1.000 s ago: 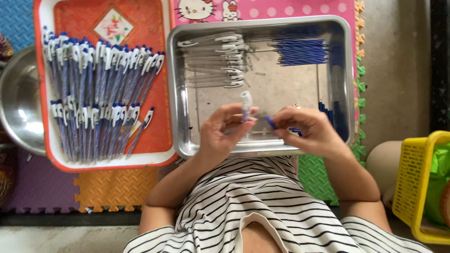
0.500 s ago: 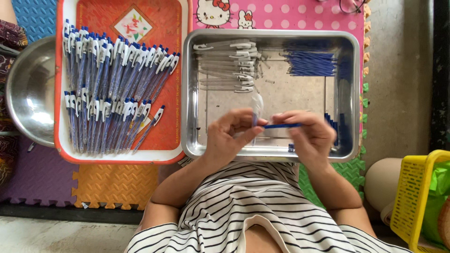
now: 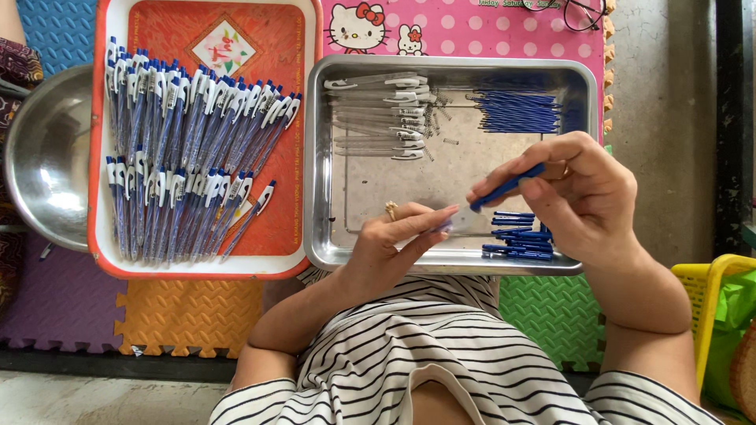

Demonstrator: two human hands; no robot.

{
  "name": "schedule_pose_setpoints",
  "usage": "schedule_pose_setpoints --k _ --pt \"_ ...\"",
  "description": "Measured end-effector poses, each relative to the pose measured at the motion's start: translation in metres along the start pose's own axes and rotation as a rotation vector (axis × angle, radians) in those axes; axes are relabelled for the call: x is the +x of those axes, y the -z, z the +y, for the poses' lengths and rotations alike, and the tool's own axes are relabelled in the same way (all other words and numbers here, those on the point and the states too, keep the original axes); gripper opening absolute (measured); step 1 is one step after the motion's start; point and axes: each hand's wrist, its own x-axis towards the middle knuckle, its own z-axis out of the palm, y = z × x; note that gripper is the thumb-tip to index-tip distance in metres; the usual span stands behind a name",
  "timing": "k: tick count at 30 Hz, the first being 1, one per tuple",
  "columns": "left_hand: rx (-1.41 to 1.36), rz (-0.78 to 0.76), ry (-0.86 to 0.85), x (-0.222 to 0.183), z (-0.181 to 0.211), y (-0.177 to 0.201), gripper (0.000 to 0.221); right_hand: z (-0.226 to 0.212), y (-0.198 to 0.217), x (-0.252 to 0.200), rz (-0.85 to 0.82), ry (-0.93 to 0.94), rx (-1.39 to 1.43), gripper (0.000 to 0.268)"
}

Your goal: The person assembles ballpoint pens by picking up pen barrels, inserting blue ink refills, and securing them together while working on a tray.

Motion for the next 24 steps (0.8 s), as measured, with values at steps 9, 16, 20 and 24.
schedule_pose_setpoints --k 9,16,20,24 --pt "-0.369 -0.184 0.104 -0.008 0.004 -0.004 0.038 -0.016 0.008 0.012 -0.094 -0.06 -0.097 0.014" --pt "-0.677 -0.297 0.346 -0.005 0.02 0.002 0.04 -0.013 0.01 0.018 -0.172 -0.146 -0.127 0.01" --pt "-0.851 -0.186 0.287 -0.004 0.01 -0.007 0.034 0.008 -0.005 0.013 -0.105 -0.109 0.086 0.011" --pt "-0.943 -0.13 0.365 0.001 0.014 -0.002 0.039 0.015 -0.008 0.006 -0.046 -0.079 0.045 0.02"
